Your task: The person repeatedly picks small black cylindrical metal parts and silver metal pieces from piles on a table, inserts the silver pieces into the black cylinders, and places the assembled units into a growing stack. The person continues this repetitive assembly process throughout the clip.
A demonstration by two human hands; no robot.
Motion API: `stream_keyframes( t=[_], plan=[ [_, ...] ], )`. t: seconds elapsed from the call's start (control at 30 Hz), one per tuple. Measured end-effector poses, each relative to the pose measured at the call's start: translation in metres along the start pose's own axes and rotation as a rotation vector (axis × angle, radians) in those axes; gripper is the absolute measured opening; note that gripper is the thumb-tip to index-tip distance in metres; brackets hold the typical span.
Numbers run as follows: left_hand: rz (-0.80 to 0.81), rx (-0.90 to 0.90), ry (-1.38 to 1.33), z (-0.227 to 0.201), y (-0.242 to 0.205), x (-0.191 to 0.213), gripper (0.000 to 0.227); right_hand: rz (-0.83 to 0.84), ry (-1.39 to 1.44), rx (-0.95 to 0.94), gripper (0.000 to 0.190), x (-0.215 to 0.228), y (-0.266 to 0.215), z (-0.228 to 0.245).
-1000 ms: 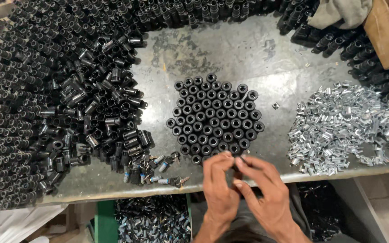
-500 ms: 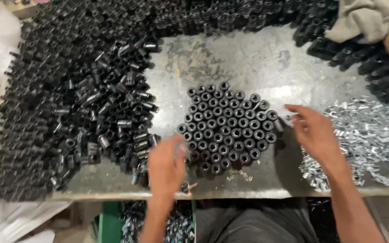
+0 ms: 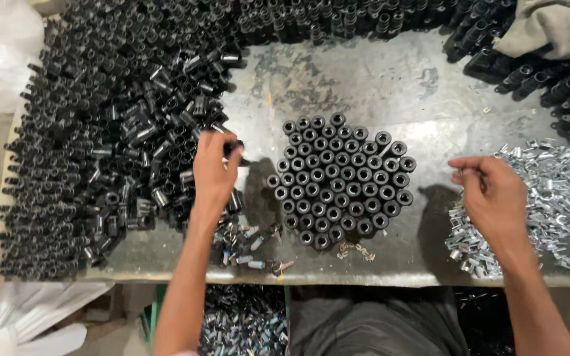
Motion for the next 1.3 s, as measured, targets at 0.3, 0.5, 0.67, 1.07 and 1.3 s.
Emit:
stream_keyframes(
  t=[0.3, 0.5, 0.67, 1.07, 1.3],
  plan=[
    [0.038, 0.278, -0.410, -0.053, -0.056, -0.013, 0.039, 0.351, 0.534, -0.222, 0.025, -0.084, -0.066, 0.018],
    [-0.113, 0.123, -0.320, -0.052, -0.047, 0.010, 0.032, 0.435, 0.682, -0.170, 0.021, -0.111, -0.080, 0.039],
    [-0.065, -0.004, -0.202, -0.101, -0.087, 0.004, 0.035, 0.430, 0.632, -0.048, 0.019, -0.118, -0.085, 0.072],
    [-0.084, -0.010, -0.318, -0.169, -0.126, -0.014, 0.043, 0.103, 0.035, 0.381, 0.020, -0.096, -0.105, 0.144],
    [-0.141, 0.007, -0.400, -0.181, -0.142, -0.017, 0.039, 0.084, -0.024, 0.635, 0.035, -0.094, -0.133, 0.147]
  ],
)
Point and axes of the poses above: each hand's wrist, its own y-axis towards the middle knuckle, its own x-axis out of the back of the hand, z = x × y, the point moved 7 cm from there along y, towards the middle knuckle, and after that the axes turned 2 degrees about z, right-handed, at the moved point
